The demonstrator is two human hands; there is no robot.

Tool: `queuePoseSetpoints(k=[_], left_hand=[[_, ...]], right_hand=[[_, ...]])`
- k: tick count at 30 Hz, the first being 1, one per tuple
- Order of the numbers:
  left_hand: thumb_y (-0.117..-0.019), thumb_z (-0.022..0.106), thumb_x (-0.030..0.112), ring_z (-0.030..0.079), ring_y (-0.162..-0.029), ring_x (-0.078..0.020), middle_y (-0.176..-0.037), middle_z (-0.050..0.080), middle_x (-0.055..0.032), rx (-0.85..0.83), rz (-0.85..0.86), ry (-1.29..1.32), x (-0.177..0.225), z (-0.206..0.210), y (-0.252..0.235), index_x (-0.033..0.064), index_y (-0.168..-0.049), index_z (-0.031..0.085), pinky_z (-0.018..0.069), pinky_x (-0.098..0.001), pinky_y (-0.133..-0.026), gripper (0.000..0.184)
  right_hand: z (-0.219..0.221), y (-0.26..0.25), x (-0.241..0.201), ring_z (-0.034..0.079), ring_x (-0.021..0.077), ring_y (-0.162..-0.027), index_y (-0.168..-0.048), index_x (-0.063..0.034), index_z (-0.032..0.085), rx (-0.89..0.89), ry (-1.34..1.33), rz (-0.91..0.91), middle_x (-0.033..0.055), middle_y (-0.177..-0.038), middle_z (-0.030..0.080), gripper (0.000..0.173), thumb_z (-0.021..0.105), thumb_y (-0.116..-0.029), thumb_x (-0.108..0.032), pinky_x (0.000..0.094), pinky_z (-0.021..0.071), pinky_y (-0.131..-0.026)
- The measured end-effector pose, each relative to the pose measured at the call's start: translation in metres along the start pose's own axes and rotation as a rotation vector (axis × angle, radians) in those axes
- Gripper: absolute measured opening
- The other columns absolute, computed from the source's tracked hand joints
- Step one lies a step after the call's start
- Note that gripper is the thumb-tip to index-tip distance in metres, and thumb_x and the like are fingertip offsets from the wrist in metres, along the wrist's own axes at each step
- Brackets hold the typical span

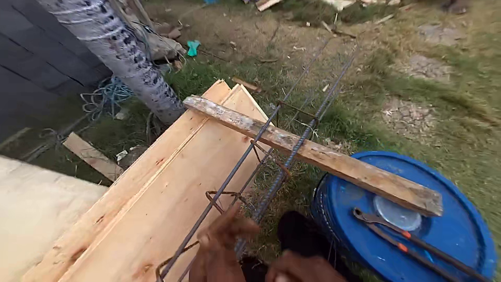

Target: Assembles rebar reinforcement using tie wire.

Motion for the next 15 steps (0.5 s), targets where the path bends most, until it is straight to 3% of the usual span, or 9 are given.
queuePoseSetpoints(k=[1, 3, 5, 9, 11, 13, 15], left_hand=[[-0.1137, 0.025, 0.039, 0.073, -0.094, -0.0199, -0.103, 0.075, -0.0087, 0.008, -0.003, -0.121, -0.007, -0.009, -0.027, -0.0007, -0.127, 0.065, 0.0602, -0.0399, -0.090, 0.058], [-0.1109, 0.039, 0.030, 0.070, -0.108, -0.0228, -0.119, 0.071, -0.0135, 0.010, -0.067, -0.368, -0.030, -0.020, -0.078, -0.0045, -0.131, 0.061, 0.0593, -0.0421, -0.095, 0.045], [-0.1070, 0.049, 0.032, 0.064, -0.121, -0.0243, -0.135, 0.064, -0.0153, -0.093, -0.152, -0.531, -0.062, -0.018, -0.125, -0.0008, -0.139, 0.056, 0.0558, -0.0454, -0.100, 0.046], [-0.1063, 0.046, 0.050, 0.058, -0.133, -0.0273, -0.154, 0.051, -0.0129, -0.427, -0.340, -0.740, -0.111, 0.004, -0.173, 0.0108, -0.157, 0.039, 0.0512, -0.0532, -0.106, 0.064], [-0.1061, 0.042, 0.055, 0.061, -0.128, -0.0284, -0.149, 0.056, -0.0128, -0.565, -0.375, -0.808, -0.118, 0.018, -0.186, 0.0143, -0.159, 0.038, 0.0506, -0.0557, -0.105, 0.067], [-0.1064, 0.042, 0.055, 0.067, -0.104, -0.0278, -0.124, 0.067, -0.0139, -0.639, -0.367, -0.811, -0.124, 0.026, -0.194, 0.0142, -0.157, 0.041, 0.0554, -0.0541, -0.091, 0.065], [-0.1059, 0.044, 0.054, 0.066, -0.094, -0.0240, -0.113, 0.068, -0.0107, -0.681, -0.379, -0.756, -0.129, 0.028, -0.201, 0.0147, -0.154, 0.044, 0.0563, -0.0497, -0.085, 0.062]], right_hand=[[-0.015, -0.009, -0.001, 0.066, 0.0154, -0.074, -0.118, -0.0035, 0.068, 0.086, -0.075, 0.053, 0.0080, -0.093, 0.070, 0.029, 0.048, -0.1091, -0.023, 0.0373, 0.0574, -0.066], [-0.045, -0.027, 0.006, 0.054, 0.0097, -0.057, -0.117, -0.0071, 0.066, 0.284, -0.232, 0.120, 0.0017, -0.077, 0.063, 0.023, 0.055, -0.1065, -0.024, 0.0294, 0.0477, -0.050], [-0.076, -0.045, 0.016, 0.047, 0.0097, -0.050, -0.117, -0.0096, 0.066, 0.452, -0.278, 0.185, 0.0003, -0.071, 0.059, 0.023, 0.059, -0.1041, -0.027, 0.0279, 0.0417, -0.044], [-0.119, -0.069, 0.038, 0.056, 0.0147, -0.059, -0.117, -0.0148, 0.066, 0.558, -0.011, 0.541, -0.0003, -0.071, 0.062, 0.033, 0.066, -0.0967, -0.041, 0.0355, 0.0503, -0.056], [-0.126, -0.078, 0.046, 0.064, 0.0159, -0.068, -0.120, -0.0161, 0.064, 0.506, 0.109, 0.664, 0.0003, -0.080, 0.067, 0.038, 0.069, -0.0946, -0.044, 0.0411, 0.0567, -0.066], [-0.126, -0.087, 0.048, 0.068, 0.0184, -0.077, -0.125, -0.0152, 0.061, 0.440, 0.226, 0.725, 0.0020, -0.089, 0.070, 0.041, 0.069, -0.0956, -0.042, 0.0458, 0.0593, -0.074], [-0.126, -0.095, 0.047, 0.070, 0.0215, -0.086, -0.129, -0.0125, 0.059, 0.374, 0.310, 0.750, 0.0049, -0.096, 0.071, 0.041, 0.067, -0.0983, -0.038, 0.0491, 0.0595, -0.081]])
Point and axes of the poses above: each hand's wrist, its own y-axis away from the middle knuckle, its own z-axis out of the palm, x = y × z, the point moved 5 cm from there along -y, towards the middle knuckle
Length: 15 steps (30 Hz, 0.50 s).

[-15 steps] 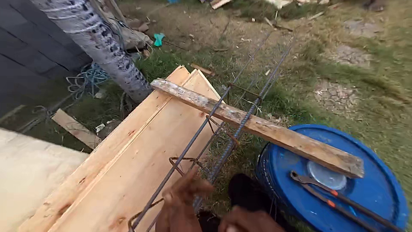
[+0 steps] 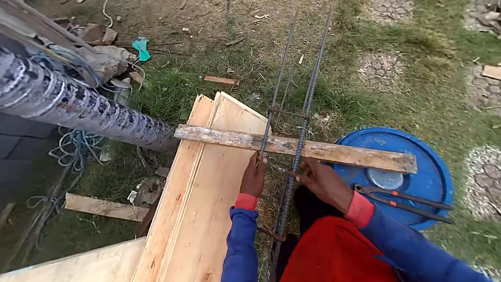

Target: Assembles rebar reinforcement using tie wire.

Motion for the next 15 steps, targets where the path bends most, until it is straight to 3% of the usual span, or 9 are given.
queuePoseSetpoints(k=[3, 6, 10, 15], left_hand=[[-0.1044, 0.047, 0.057, 0.066, -0.092, -0.0189, -0.108, 0.069, -0.0066, -0.007, 0.012, 0.040, -0.004, -0.003, -0.005, 0.0179, -0.147, 0.053, 0.0567, -0.0446, -0.084, 0.058], [-0.1045, 0.051, 0.053, 0.066, -0.084, -0.0167, -0.098, 0.070, -0.0044, 0.037, 0.032, 0.024, -0.006, -0.004, -0.006, 0.0187, -0.139, 0.060, 0.0569, -0.0419, -0.079, 0.050], [-0.1037, 0.054, 0.050, 0.069, -0.089, -0.0135, -0.101, 0.073, -0.0026, 0.090, 0.046, 0.000, -0.005, -0.004, -0.008, 0.0162, -0.136, 0.063, 0.0581, -0.0386, -0.084, 0.048], [-0.1032, 0.056, 0.049, 0.068, -0.079, -0.0107, -0.093, 0.073, 0.0002, 0.155, 0.059, -0.019, 0.000, -0.006, -0.005, 0.0165, -0.129, 0.068, 0.0584, -0.0355, -0.076, 0.043]], right_hand=[[0.000, -0.002, -0.006, 0.071, 0.0279, -0.097, -0.132, -0.0109, 0.060, -0.022, 0.192, -0.030, 0.0094, -0.106, 0.072, 0.039, 0.057, -0.1037, -0.038, 0.0532, 0.0580, -0.089], [0.014, 0.007, -0.011, 0.071, 0.0363, -0.099, -0.131, -0.0070, 0.057, 0.003, 0.362, -0.057, 0.0171, -0.118, 0.068, 0.039, 0.041, -0.1100, -0.036, 0.0550, 0.0583, -0.086], [0.026, 0.010, -0.005, 0.073, 0.0332, -0.091, -0.125, -0.0077, 0.059, 0.174, 0.360, -0.085, 0.0147, -0.112, 0.070, 0.038, 0.037, -0.1110, -0.035, 0.0506, 0.0607, -0.079], [0.024, 0.005, 0.001, 0.074, 0.0304, -0.089, -0.121, -0.0084, 0.062, 0.254, 0.339, -0.110, 0.0124, -0.105, 0.071, 0.036, 0.039, -0.1109, -0.035, 0.0473, 0.0612, -0.078]])
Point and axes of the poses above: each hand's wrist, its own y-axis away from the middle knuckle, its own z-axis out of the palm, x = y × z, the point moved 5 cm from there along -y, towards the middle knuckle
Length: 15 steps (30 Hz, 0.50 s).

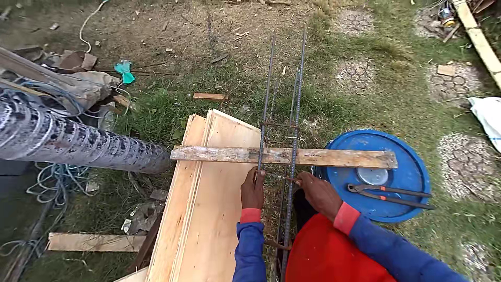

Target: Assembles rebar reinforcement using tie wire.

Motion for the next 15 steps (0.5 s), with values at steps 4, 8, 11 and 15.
queuePoseSetpoints(k=[4, 8, 11, 15], left_hand=[[-0.1036, 0.057, 0.047, 0.065, -0.069, -0.0099, -0.086, 0.072, 0.0020, 0.023, 0.004, -0.018, -0.0006, -0.0006, 0.0033, 0.0181, -0.127, 0.070, 0.0567, -0.0342, -0.068, 0.039], [-0.1019, 0.060, 0.046, 0.067, -0.071, -0.0075, -0.089, 0.075, 0.0035, 0.069, 0.021, -0.013, -0.0008, 0.0028, 0.0079, 0.0173, -0.125, 0.072, 0.0589, -0.0325, -0.069, 0.039], [-0.1016, 0.060, 0.047, 0.069, -0.078, -0.0087, -0.098, 0.075, 0.0004, 0.034, 0.019, -0.008, -0.0005, 0.0015, 0.0032, 0.0134, -0.132, 0.068, 0.0599, -0.0332, -0.074, 0.046], [-0.1035, 0.056, 0.044, 0.069, -0.086, -0.0101, -0.104, 0.074, -0.0014, -0.029, -0.006, 0.073, -0.0033, 0.0045, 0.0010, 0.0106, -0.136, 0.064, 0.0584, -0.0332, -0.081, 0.048]], right_hand=[[0.0000, -0.0014, 0.0037, 0.074, 0.0260, -0.086, -0.116, -0.0100, 0.064, 0.056, 0.011, -0.027, 0.0087, -0.098, 0.072, 0.032, 0.044, -0.1097, -0.033, 0.0442, 0.0619, -0.076], [-0.0028, -0.0016, 0.0085, 0.073, 0.0259, -0.090, -0.115, -0.0099, 0.065, 0.049, -0.030, -0.026, 0.0091, -0.099, 0.072, 0.031, 0.044, -0.1096, -0.032, 0.0444, 0.0613, -0.080], [-0.0011, -0.0043, 0.0043, 0.073, 0.0282, -0.090, -0.115, -0.0097, 0.064, 0.037, -0.059, -0.023, 0.0108, -0.100, 0.071, 0.033, 0.041, -0.1098, -0.033, 0.0465, 0.0609, -0.079], [0.0036, 0.0004, 0.0017, 0.073, 0.0285, -0.085, -0.114, -0.0087, 0.062, 0.063, -0.050, -0.048, 0.0114, -0.101, 0.070, 0.033, 0.041, -0.1101, -0.033, 0.0460, 0.0618, -0.073]])
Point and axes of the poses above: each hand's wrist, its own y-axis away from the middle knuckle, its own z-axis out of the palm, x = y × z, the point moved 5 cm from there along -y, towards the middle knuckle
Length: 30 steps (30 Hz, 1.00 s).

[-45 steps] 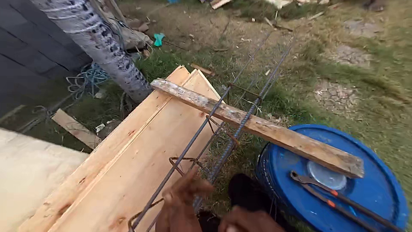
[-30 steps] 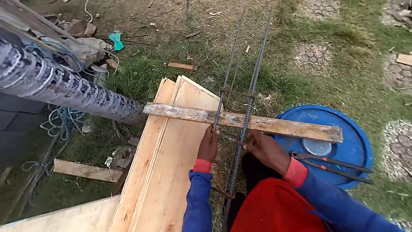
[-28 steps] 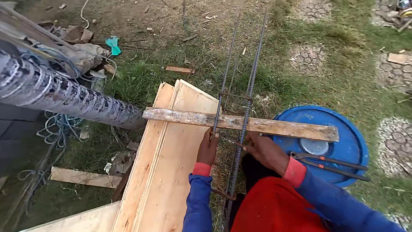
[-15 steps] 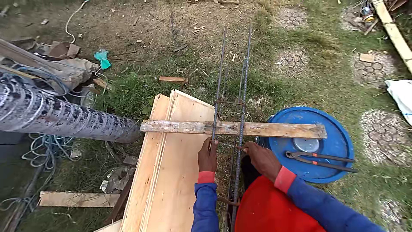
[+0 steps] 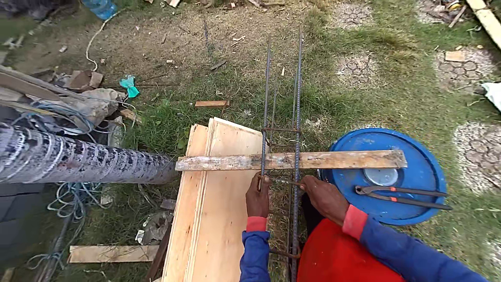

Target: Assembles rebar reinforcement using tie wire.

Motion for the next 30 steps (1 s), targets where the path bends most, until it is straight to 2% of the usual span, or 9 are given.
queuePoseSetpoints(k=[5, 8, 10, 15, 18, 20, 24, 27, 30], left_hand=[[-0.1015, 0.060, 0.044, 0.067, -0.116, -0.0244, -0.138, 0.062, -0.0165, 0.192, 0.070, -0.199, 0.015, -0.004, 0.021, 0.0025, -0.146, 0.053, 0.0572, -0.0446, -0.099, 0.061], [-0.0984, 0.061, 0.044, 0.069, -0.103, -0.0310, -0.119, 0.066, -0.0210, 0.345, 0.247, -0.481, 0.047, 0.007, 0.056, -0.0006, -0.124, 0.068, 0.0598, -0.0475, -0.087, 0.052], [-0.0995, 0.060, 0.046, 0.069, -0.096, -0.0218, -0.112, 0.069, -0.0123, 0.259, 0.227, -0.442, 0.053, 0.030, 0.076, 0.0031, -0.122, 0.069, 0.0611, -0.0401, -0.083, 0.049], [-0.0996, 0.061, 0.039, 0.060, -0.124, -0.0361, -0.132, 0.061, -0.0252, 0.343, 0.049, -0.237, 0.060, 0.022, 0.072, -0.0053, -0.132, 0.059, 0.0518, -0.0518, -0.104, 0.055], [-0.1042, 0.056, 0.039, 0.065, -0.114, -0.0324, -0.127, 0.065, -0.0192, 0.258, -0.054, -0.306, 0.052, -0.001, 0.039, 0.0017, -0.129, 0.064, 0.0552, -0.0521, -0.096, 0.046], [-0.1044, 0.054, 0.048, 0.060, -0.125, -0.0338, -0.133, 0.064, -0.0173, 0.130, -0.062, -0.362, 0.050, -0.014, 0.020, 0.0059, -0.131, 0.065, 0.0489, -0.0556, -0.107, 0.050], [-0.1063, 0.043, 0.057, 0.070, -0.105, -0.0262, -0.116, 0.072, -0.0107, -0.143, -0.155, -0.095, 0.024, -0.013, -0.015, 0.0099, -0.129, 0.064, 0.0553, -0.0554, -0.092, 0.056], [-0.1093, 0.045, 0.043, 0.065, -0.083, -0.0188, -0.093, 0.068, -0.0078, -0.172, -0.033, 0.127, -0.003, -0.009, -0.030, 0.0070, -0.113, 0.064, 0.0551, -0.0442, -0.078, 0.041], [-0.1100, 0.045, 0.039, 0.065, -0.082, -0.0153, -0.092, 0.069, -0.0060, -0.158, 0.073, 0.189, -0.008, -0.005, -0.023, 0.0079, -0.114, 0.070, 0.0549, -0.0406, -0.078, 0.040]], right_hand=[[-0.008, -0.006, 0.002, 0.073, 0.0288, -0.090, -0.120, -0.0106, 0.062, -0.138, -0.041, 0.053, 0.0107, -0.106, 0.070, 0.033, 0.042, -0.1098, -0.034, 0.0475, 0.0606, -0.080], [-0.014, -0.008, 0.006, 0.072, 0.0267, -0.091, -0.118, -0.0120, 0.062, -0.169, -0.082, 0.058, 0.0091, -0.103, 0.071, 0.033, 0.042, -0.1098, -0.037, 0.0467, 0.0597, -0.081], [-0.016, -0.010, 0.010, 0.072, 0.0245, -0.091, -0.118, -0.0133, 0.062, -0.196, -0.132, 0.067, 0.0073, -0.100, 0.071, 0.033, 0.044, -0.1090, -0.039, 0.0458, 0.0594, -0.083], [-0.026, -0.019, 0.015, 0.071, 0.0239, -0.088, -0.120, -0.0140, 0.063, -0.288, -0.152, 0.069, 0.0064, -0.096, 0.071, 0.036, 0.049, -0.1070, -0.044, 0.0479, 0.0589, -0.083], [-0.032, -0.022, 0.015, 0.072, 0.0235, -0.085, -0.120, -0.0143, 0.064, -0.295, -0.107, 0.037, 0.0054, -0.095, 0.072, 0.031, 0.055, -0.1053, -0.040, 0.0498, 0.0597, -0.080], [-0.030, -0.023, 0.013, 0.072, 0.0233, -0.081, -0.121, -0.0137, 0.064, -0.286, -0.080, -0.010, 0.0047, -0.094, 0.073, 0.031, 0.061, -0.1024, -0.039, 0.0510, 0.0604, -0.077], [-0.024, -0.023, 0.017, 0.069, 0.0182, -0.075, -0.115, -0.0162, 0.064, -0.264, -0.063, -0.038, 0.0003, -0.090, 0.070, 0.030, 0.064, -0.1000, -0.043, 0.0466, 0.0609, -0.071], [-0.022, -0.020, 0.018, 0.068, 0.0192, -0.071, -0.113, -0.0164, 0.064, -0.219, -0.100, -0.027, 0.0015, -0.084, 0.069, 0.028, 0.063, -0.1013, -0.042, 0.0479, 0.0596, -0.067], [-0.019, -0.013, 0.019, 0.068, 0.0216, -0.071, -0.114, -0.0151, 0.065, -0.137, -0.101, -0.033, 0.0033, -0.083, 0.069, 0.030, 0.061, -0.1023, -0.042, 0.0500, 0.0587, -0.066]])
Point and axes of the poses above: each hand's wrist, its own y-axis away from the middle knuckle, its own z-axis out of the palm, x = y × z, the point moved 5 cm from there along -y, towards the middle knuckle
